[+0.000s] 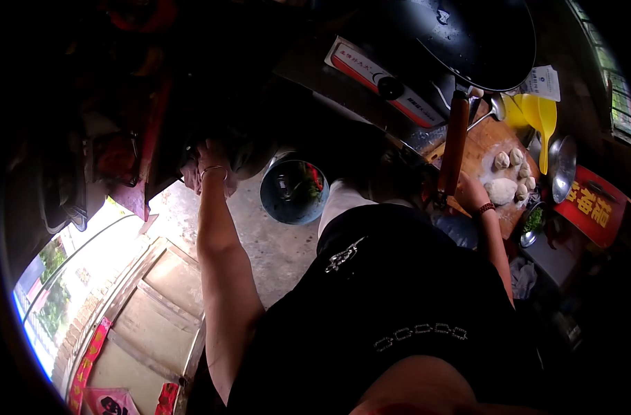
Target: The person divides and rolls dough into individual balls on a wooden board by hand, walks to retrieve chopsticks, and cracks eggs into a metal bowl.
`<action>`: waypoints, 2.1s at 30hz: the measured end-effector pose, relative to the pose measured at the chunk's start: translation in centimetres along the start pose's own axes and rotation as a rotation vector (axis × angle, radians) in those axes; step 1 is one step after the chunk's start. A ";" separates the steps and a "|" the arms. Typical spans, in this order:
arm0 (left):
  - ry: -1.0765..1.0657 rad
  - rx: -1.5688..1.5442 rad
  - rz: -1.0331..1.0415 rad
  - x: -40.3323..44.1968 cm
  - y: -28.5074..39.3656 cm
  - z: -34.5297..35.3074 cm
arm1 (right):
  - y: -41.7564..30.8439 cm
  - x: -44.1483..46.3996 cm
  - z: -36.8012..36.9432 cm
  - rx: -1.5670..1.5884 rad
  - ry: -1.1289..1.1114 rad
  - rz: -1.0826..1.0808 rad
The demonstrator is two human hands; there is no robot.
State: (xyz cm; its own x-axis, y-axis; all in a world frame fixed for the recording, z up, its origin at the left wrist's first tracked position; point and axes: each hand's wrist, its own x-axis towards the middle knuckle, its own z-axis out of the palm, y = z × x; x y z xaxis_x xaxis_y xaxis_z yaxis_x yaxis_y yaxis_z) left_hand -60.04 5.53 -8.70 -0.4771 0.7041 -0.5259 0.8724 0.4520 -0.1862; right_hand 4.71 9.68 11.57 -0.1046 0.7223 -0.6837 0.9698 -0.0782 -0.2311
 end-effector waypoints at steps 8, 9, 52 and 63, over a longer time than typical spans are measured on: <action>-0.060 0.133 0.235 6.6 -1.6 5.8 | 1.0 -1.0 0.0 -0.008 -0.003 0.029; -0.047 0.110 0.258 5.6 -1.4 3.9 | 0.6 -0.9 0.1 -0.051 -0.011 0.017; 0.114 0.038 0.877 -12.9 33.7 -16.4 | 3.7 -3.1 1.1 0.131 0.202 -0.011; 0.154 0.060 0.775 -11.0 35.1 -15.5 | 7.0 -4.4 1.7 0.226 0.225 0.046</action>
State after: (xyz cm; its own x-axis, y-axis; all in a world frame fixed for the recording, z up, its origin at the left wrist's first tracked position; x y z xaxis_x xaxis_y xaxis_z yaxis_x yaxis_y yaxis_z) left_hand -25.88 22.14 3.41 0.2633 0.8761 -0.4039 0.9642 -0.2254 0.1396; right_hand 11.57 4.80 11.78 0.0145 0.8464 -0.5323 0.8960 -0.2473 -0.3687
